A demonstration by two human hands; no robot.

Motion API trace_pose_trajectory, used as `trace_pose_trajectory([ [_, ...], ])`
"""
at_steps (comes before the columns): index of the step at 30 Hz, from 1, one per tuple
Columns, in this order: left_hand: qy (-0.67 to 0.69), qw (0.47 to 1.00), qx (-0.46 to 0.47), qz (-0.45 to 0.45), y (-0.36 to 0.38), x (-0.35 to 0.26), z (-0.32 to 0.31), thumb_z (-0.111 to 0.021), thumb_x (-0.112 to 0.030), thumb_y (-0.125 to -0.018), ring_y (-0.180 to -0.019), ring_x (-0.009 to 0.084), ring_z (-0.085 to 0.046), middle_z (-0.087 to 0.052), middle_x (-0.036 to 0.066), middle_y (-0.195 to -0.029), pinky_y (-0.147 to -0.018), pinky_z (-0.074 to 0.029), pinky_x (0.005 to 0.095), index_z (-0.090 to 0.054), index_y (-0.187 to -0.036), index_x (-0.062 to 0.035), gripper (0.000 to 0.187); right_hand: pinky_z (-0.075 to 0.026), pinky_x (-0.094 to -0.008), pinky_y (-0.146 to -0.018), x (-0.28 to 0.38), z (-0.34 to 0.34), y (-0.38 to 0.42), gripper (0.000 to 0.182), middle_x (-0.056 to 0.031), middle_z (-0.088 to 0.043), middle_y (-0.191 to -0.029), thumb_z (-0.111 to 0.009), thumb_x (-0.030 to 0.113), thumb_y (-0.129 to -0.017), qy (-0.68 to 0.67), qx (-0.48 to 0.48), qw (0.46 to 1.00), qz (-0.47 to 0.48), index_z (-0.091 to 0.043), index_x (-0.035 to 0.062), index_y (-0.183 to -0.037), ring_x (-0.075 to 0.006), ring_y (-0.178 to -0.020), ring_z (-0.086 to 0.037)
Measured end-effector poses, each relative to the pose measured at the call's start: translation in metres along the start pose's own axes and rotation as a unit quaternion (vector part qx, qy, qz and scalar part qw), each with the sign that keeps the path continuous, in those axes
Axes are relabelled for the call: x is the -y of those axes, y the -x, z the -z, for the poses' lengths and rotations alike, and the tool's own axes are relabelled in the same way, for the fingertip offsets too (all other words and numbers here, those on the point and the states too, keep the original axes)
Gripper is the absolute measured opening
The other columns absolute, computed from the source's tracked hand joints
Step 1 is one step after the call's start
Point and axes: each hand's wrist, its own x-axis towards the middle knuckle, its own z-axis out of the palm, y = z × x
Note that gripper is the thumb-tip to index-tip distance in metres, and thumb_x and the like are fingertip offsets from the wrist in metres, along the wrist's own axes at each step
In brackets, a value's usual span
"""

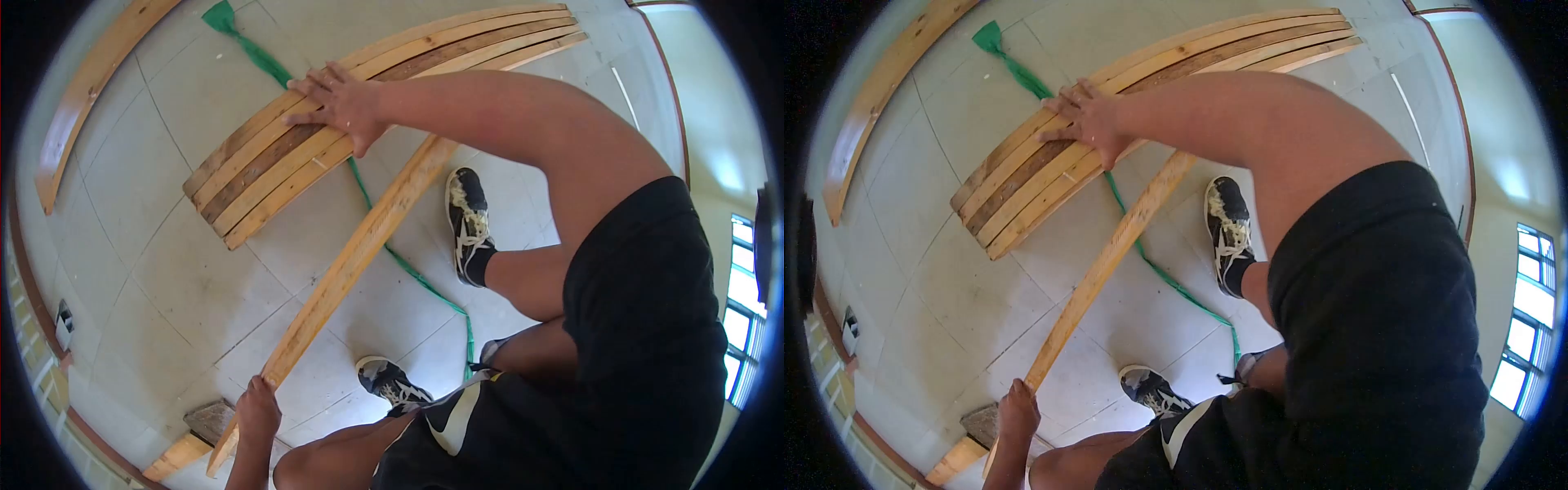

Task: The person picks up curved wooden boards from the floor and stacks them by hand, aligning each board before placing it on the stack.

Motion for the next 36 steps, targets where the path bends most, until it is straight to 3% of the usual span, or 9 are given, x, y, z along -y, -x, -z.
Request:
trace_pose_trajectory([
  [2,-0.014,1.000,-0.012,-0.019,-0.016,-0.031,0.022,-0.057,0.000,-0.077,-0.070,0.0404,-0.063,-0.060,0.022,-0.083,-0.064,-0.054,0.0447,-0.044,-0.093,0.0012,0.021,-0.006,-0.0609,-0.111,-0.001,0.005,0.002,0.117,-0.0207,0.001,-0.153,-0.078,0.048,-0.059,-0.018,0.001,1.000,0.000,-0.004,0.0339,-0.149,-0.0450,-0.140,-0.007],
  [15,0.010,0.992,-0.066,-0.111,-0.103,-0.206,0.060,-0.055,-0.002,-0.076,-0.074,0.0376,-0.064,-0.062,0.019,-0.083,-0.067,-0.054,0.0449,-0.048,-0.092,-0.0010,0.017,-0.001,-0.0631,-0.109,-0.017,0.011,0.011,0.112,-0.0187,0.004,-0.154,-0.074,0.054,-0.063,-0.069,0.024,0.997,0.037,-0.006,0.0324,-0.149,-0.0437,-0.141,0.000],
  [18,0.077,0.963,-0.154,-0.206,-0.127,-0.254,0.063,-0.055,-0.003,-0.077,-0.075,0.0371,-0.064,-0.062,0.020,-0.087,-0.068,-0.054,0.0448,-0.050,-0.100,0.0006,0.024,-0.001,-0.0648,-0.108,-0.020,0.013,0.017,0.113,-0.0201,0.005,-0.154,-0.074,0.054,-0.063,-0.092,0.011,0.995,0.046,-0.005,0.0317,-0.150,-0.0438,-0.141,0.002],
  [20,0.124,0.914,-0.250,-0.296,-0.151,-0.283,0.061,-0.057,-0.005,-0.076,-0.076,0.0361,-0.064,-0.063,0.020,-0.091,-0.067,-0.054,0.0440,-0.050,-0.108,0.0008,0.033,-0.001,-0.0654,-0.108,-0.021,0.007,0.014,0.113,-0.0212,0.006,-0.154,-0.074,0.053,-0.063,-0.095,0.001,0.994,0.049,-0.005,0.0312,-0.150,-0.0441,-0.141,0.002],
  [28,0.090,0.928,-0.211,-0.293,-0.224,-0.386,0.093,-0.061,-0.009,-0.078,-0.080,0.0359,-0.064,-0.063,0.020,-0.095,-0.066,-0.053,0.0439,-0.053,-0.113,-0.0007,0.037,-0.002,-0.0669,-0.107,-0.026,-0.007,0.015,0.110,-0.0239,0.006,-0.153,-0.074,0.050,-0.063,-0.127,-0.053,0.988,0.070,-0.009,0.0296,-0.150,-0.0452,-0.140,-0.001],
  [30,0.094,0.933,-0.183,-0.296,-0.242,-0.402,0.095,-0.062,-0.011,-0.080,-0.080,0.0373,-0.064,-0.064,0.020,-0.097,-0.067,-0.053,0.0449,-0.053,-0.115,-0.0011,0.037,-0.003,-0.0672,-0.107,-0.027,-0.010,0.015,0.109,-0.0240,0.004,-0.153,-0.075,0.050,-0.062,-0.131,-0.077,0.986,0.076,-0.013,0.0293,-0.150,-0.0451,-0.140,-0.003],
  [32,0.119,0.896,-0.253,-0.344,-0.269,-0.411,0.084,-0.061,-0.015,-0.083,-0.091,0.0386,-0.061,-0.062,0.019,-0.103,-0.077,-0.050,0.0457,-0.054,-0.115,-0.0028,0.035,-0.004,-0.0668,-0.107,-0.029,-0.013,0.016,0.106,-0.0240,-0.001,-0.153,-0.075,0.049,-0.061,-0.148,-0.087,0.982,0.076,-0.018,0.0292,-0.148,-0.0445,-0.140,-0.006],
  [34,0.244,0.850,-0.288,-0.367,-0.281,-0.438,0.088,-0.061,-0.014,-0.086,-0.104,0.0320,-0.056,-0.059,0.016,-0.110,-0.087,-0.046,0.0429,-0.055,-0.116,-0.0039,0.032,-0.004,-0.0664,-0.107,-0.030,-0.018,0.012,0.103,-0.0241,-0.007,-0.152,-0.076,0.047,-0.060,-0.165,-0.105,0.976,0.099,-0.024,0.0292,-0.147,-0.0440,-0.140,-0.008],
  [36,0.296,0.861,-0.248,-0.332,-0.288,-0.431,0.084,-0.061,-0.014,-0.086,-0.103,0.0304,-0.056,-0.059,0.016,-0.109,-0.087,-0.046,0.0420,-0.055,-0.114,-0.0036,0.031,-0.007,-0.0651,-0.109,-0.029,-0.029,0.004,0.097,-0.0236,-0.019,-0.150,-0.078,0.044,-0.057,-0.215,-0.156,0.961,0.083,-0.034,0.0289,-0.143,-0.0424,-0.139,-0.014],
])
